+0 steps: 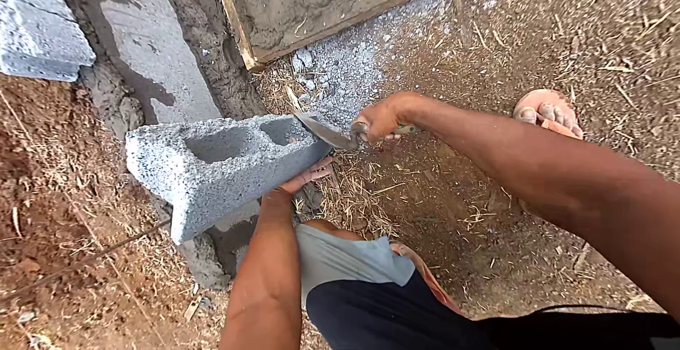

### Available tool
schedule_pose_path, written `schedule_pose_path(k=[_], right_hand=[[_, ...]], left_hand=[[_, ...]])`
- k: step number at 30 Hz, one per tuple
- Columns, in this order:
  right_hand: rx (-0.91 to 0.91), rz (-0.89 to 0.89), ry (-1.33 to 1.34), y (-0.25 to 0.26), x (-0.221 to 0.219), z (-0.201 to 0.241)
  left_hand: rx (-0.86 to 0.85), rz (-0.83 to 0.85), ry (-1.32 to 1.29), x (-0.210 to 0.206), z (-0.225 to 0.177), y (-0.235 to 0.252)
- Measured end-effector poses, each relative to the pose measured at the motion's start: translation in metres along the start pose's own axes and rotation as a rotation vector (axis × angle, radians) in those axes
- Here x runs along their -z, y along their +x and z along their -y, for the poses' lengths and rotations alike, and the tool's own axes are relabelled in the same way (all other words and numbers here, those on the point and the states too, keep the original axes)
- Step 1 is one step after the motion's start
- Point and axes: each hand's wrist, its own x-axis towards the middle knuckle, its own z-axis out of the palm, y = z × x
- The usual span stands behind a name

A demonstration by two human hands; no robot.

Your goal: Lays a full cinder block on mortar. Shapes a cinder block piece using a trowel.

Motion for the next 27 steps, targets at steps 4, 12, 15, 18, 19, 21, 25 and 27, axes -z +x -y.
schedule_pose_path(k=[4, 12, 15, 18, 19, 21, 25, 27], right_hand=[[0.225, -0.061, -0.05, -0.035, -0.005, 0.044], [0.11, -0.035, -0.066, -0.03, -0.012, 0.032], [0.184, -0.044, -0.078, -0.041, -0.013, 0.047], [0.203, -0.032, -0.079, -0.036, -0.016, 0.045], [0.19, -0.016, -0.068, -0.032, -0.016, 0.039], [0.195, -0.001, -0.07, -0.031, -0.011, 0.038], [0.232, -0.042, -0.13, -0.046, -0.012, 0.052], [0.212, -0.028, -0.103, -0.038, -0.017, 0.043]], left_hand=[[-0.017, -0.022, 0.1, -0.002, 0.0, -0.003], [-0.015, -0.084, 0.083, -0.02, -0.006, -0.006], [-0.074, -0.148, 0.009, -0.026, -0.003, -0.01], [-0.099, -0.164, -0.03, -0.021, -0.001, -0.012], [-0.092, -0.166, -0.007, -0.019, -0.002, -0.012], [-0.071, -0.177, 0.027, -0.028, -0.007, -0.01], [-0.109, -0.129, 0.001, -0.029, -0.003, -0.013], [-0.111, -0.145, -0.019, -0.03, -0.005, -0.012]])
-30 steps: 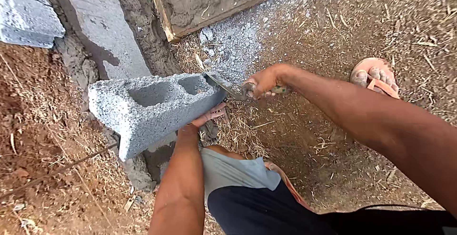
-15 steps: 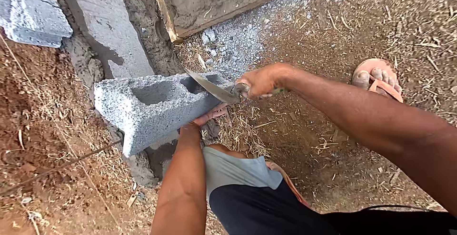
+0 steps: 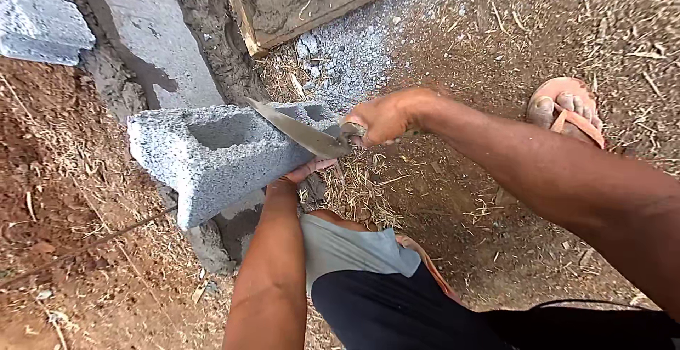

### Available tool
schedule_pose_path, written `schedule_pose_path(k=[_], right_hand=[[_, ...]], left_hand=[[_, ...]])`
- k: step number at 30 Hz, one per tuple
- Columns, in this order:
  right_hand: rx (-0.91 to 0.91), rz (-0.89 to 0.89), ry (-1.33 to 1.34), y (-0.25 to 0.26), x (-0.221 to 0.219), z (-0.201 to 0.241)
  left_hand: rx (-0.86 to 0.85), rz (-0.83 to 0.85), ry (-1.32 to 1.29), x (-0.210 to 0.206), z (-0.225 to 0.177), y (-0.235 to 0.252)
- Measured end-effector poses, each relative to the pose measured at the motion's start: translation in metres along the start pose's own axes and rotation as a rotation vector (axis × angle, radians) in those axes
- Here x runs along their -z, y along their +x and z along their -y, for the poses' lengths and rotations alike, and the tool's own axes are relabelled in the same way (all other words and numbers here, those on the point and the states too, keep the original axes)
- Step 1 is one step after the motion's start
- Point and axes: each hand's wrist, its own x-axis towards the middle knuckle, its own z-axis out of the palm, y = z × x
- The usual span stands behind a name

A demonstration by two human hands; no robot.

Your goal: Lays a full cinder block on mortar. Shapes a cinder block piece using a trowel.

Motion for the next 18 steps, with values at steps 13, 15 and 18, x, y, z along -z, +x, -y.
schedule_pose_path(k=[13, 15, 18], right_hand=[[-0.119, -0.01, 0.0, 0.005, -0.001, -0.016], [-0.064, -0.008, 0.022, -0.003, -0.001, -0.001], [-0.035, 0.017, 0.097, 0.001, -0.003, -0.006]], left_hand=[[0.035, 0.029, 0.036, 0.006, 0.001, 0.007], [0.012, -0.003, 0.005, 0.007, 0.005, 0.007], [0.023, 0.002, 0.012, 0.011, 0.006, 0.007]])
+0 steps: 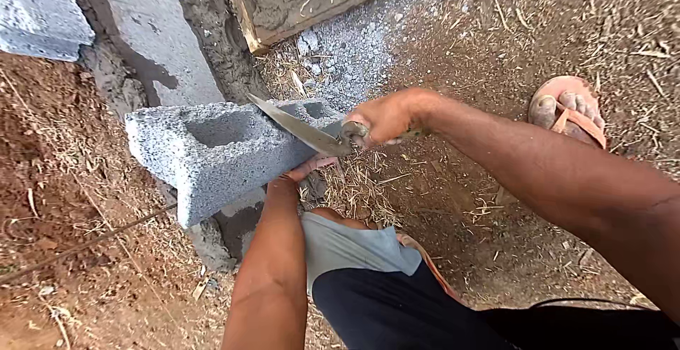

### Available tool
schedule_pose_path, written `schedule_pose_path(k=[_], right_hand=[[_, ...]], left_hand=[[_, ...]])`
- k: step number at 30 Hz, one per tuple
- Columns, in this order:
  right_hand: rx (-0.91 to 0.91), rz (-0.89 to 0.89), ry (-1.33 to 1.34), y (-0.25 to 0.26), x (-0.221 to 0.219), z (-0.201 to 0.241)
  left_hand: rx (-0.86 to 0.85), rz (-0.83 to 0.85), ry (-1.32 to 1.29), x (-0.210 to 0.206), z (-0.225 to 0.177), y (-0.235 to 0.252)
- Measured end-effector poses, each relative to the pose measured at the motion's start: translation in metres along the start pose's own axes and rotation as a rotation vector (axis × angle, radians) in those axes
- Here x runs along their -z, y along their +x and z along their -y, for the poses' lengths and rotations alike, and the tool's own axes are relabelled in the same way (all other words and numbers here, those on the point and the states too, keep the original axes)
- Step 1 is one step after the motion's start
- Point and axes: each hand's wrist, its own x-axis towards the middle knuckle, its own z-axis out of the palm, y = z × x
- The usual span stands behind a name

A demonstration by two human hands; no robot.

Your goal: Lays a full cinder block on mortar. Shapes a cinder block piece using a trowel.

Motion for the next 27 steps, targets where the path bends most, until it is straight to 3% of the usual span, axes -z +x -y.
schedule_pose_path(k=[4, 8, 12, 14, 15, 16, 17, 18, 19, 22, 27], right_hand=[[-0.177, -0.008, -0.025, 0.011, 0.001, -0.036], [-0.085, 0.013, 0.058, 0.007, -0.008, -0.024], [-0.036, 0.103, 0.16, 0.018, 0.005, -0.049], [0.148, 0.103, 0.181, -0.007, 0.014, -0.046], [0.155, 0.047, 0.112, -0.037, 0.015, -0.019], [-0.297, 0.043, -0.095, -0.067, 0.014, 0.047], [-0.311, 0.036, -0.105, -0.064, 0.012, 0.047], [0.033, 0.011, 0.04, -0.033, 0.007, -0.01], [0.041, 0.058, 0.119, -0.002, 0.004, -0.04], [-0.27, 0.012, 0.066, 0.025, -0.005, -0.073], [-0.121, 0.127, 0.278, 0.038, -0.009, -0.102]], left_hand=[[0.062, 0.094, 0.157, -0.006, -0.005, -0.002], [0.01, 0.076, 0.175, 0.004, 0.005, -0.001], [0.035, 0.118, 0.196, 0.001, -0.003, -0.002], [0.054, 0.137, 0.15, 0.001, -0.004, 0.0], [0.057, 0.118, 0.11, 0.0, -0.004, 0.001], [0.056, 0.098, 0.086, 0.0, -0.003, 0.0], [0.046, 0.084, 0.075, 0.002, -0.002, 0.0], [0.042, 0.091, 0.081, 0.007, 0.001, 0.0], [0.052, 0.105, 0.096, 0.012, 0.004, 0.002], [0.086, 0.136, 0.125, 0.011, 0.004, 0.009], [0.11, 0.065, 0.045, -0.004, -0.007, 0.006]])
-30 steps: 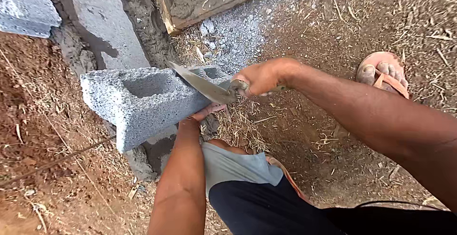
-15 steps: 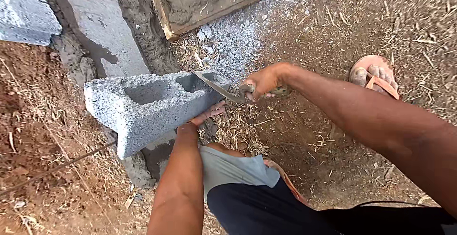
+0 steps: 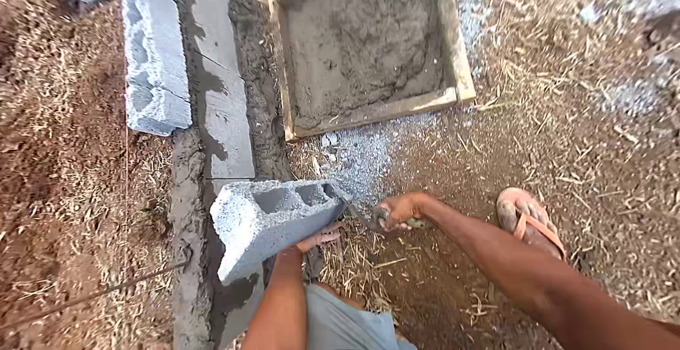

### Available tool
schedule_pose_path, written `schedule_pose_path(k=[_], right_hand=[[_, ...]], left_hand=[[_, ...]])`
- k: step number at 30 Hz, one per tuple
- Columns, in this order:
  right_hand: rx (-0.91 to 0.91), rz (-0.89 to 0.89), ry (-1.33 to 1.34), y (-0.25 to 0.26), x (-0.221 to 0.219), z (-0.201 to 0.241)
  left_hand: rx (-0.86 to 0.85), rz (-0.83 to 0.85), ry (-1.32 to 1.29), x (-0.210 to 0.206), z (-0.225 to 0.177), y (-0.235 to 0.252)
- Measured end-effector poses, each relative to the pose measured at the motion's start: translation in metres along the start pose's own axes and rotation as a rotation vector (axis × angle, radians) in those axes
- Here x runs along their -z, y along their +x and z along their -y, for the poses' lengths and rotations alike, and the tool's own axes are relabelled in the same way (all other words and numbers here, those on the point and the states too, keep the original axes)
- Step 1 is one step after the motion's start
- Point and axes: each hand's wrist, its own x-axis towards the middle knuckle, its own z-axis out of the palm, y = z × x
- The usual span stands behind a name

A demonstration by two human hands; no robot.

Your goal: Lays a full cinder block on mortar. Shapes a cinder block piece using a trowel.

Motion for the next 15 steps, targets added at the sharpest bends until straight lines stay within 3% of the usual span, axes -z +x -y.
schedule_pose_path(k=[2, 5, 11, 13, 15], right_hand=[[-0.119, -0.036, -0.211, -0.007, 0.009, 0.017], [-0.325, -0.261, -0.535, -0.035, 0.029, 0.065], [-0.053, -0.777, -0.265, -0.107, 0.106, 0.119], [-0.043, -0.897, -0.239, -0.128, 0.126, 0.132], [-0.117, -1.025, -0.373, -0.148, 0.141, 0.143]], left_hand=[[-0.004, 0.011, 0.051, -0.002, -0.002, -0.002], [-0.022, 0.033, 0.134, 0.001, -0.002, -0.002], [-0.081, 0.035, -0.022, 0.012, -0.002, -0.012], [-0.087, 0.002, -0.184, 0.004, -0.005, -0.024], [-0.101, 0.027, -0.253, 0.008, -0.004, -0.03]])
